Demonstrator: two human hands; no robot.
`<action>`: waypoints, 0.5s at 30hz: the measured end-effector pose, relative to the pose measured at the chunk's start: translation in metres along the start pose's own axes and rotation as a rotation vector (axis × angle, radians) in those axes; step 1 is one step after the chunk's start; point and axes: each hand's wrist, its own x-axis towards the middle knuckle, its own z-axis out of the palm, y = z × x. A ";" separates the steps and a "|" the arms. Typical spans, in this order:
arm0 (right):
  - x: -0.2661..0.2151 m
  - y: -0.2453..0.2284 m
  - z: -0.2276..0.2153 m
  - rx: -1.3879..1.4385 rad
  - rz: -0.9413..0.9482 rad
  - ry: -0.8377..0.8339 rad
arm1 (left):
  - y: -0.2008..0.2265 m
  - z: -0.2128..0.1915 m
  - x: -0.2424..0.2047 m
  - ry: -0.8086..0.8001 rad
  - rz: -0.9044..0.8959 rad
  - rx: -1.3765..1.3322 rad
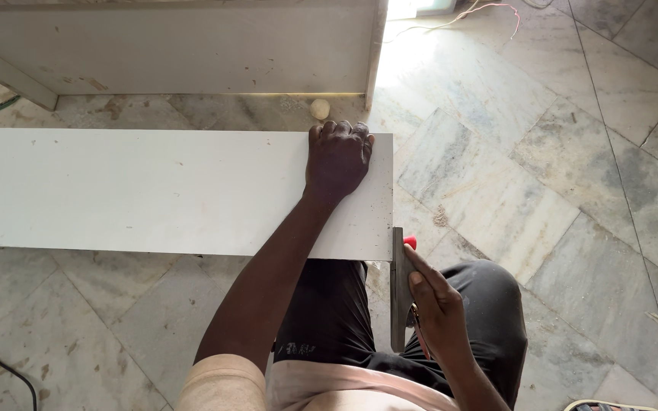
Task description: The person sits on the floor and uses a hand plane to smooth the edge of a white furniture piece. They repeatedly move the plane along the edge to remove material and create a smooth finish.
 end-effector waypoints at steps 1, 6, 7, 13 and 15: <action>0.002 0.000 0.001 -0.014 0.017 0.011 | 0.000 0.001 0.000 0.011 0.005 0.009; 0.039 -0.010 0.008 0.070 -0.056 0.030 | -0.002 0.001 0.002 0.024 0.010 -0.002; 0.046 -0.012 0.008 0.007 -0.149 0.026 | -0.003 0.001 0.003 0.021 0.011 -0.013; 0.125 -0.010 0.006 0.029 -0.025 0.047 | -0.002 -0.003 0.003 -0.013 0.009 -0.003; 0.159 -0.005 0.007 0.150 -0.034 0.016 | -0.003 -0.003 0.001 0.008 0.017 -0.017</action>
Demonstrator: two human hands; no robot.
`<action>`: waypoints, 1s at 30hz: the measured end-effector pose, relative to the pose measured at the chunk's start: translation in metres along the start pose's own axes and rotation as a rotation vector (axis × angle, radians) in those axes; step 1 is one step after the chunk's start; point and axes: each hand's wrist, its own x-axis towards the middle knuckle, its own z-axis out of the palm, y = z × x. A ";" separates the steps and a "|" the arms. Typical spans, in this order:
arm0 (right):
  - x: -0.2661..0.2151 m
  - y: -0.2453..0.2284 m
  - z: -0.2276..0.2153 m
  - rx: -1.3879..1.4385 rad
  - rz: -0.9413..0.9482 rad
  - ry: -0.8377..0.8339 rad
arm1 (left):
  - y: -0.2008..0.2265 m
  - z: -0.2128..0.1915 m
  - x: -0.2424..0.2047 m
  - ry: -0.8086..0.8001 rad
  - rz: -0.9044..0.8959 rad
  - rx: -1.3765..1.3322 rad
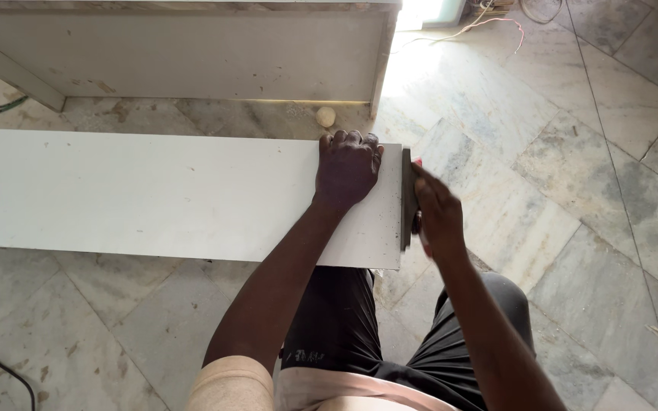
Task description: The person sits on the floor and uses a hand plane to smooth the edge of a white furniture piece. They repeatedly move the plane along the edge to remove material and create a smooth finish.
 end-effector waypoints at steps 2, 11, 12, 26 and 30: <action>0.038 0.002 0.005 0.202 -0.088 -0.061 | -0.002 0.000 0.000 -0.012 -0.003 -0.016; 0.030 -0.017 -0.013 0.084 -0.060 -0.032 | -0.001 0.004 0.003 0.006 -0.003 -0.023; 0.018 -0.016 -0.015 0.071 -0.047 -0.041 | 0.000 0.005 0.002 0.015 -0.002 -0.022; -0.151 -0.014 -0.006 -0.123 0.045 0.009 | 0.003 0.006 0.002 -0.089 -0.058 -0.034; -0.130 -0.017 -0.001 -0.175 -0.137 -0.016 | 0.000 0.005 0.009 -0.070 -0.048 0.004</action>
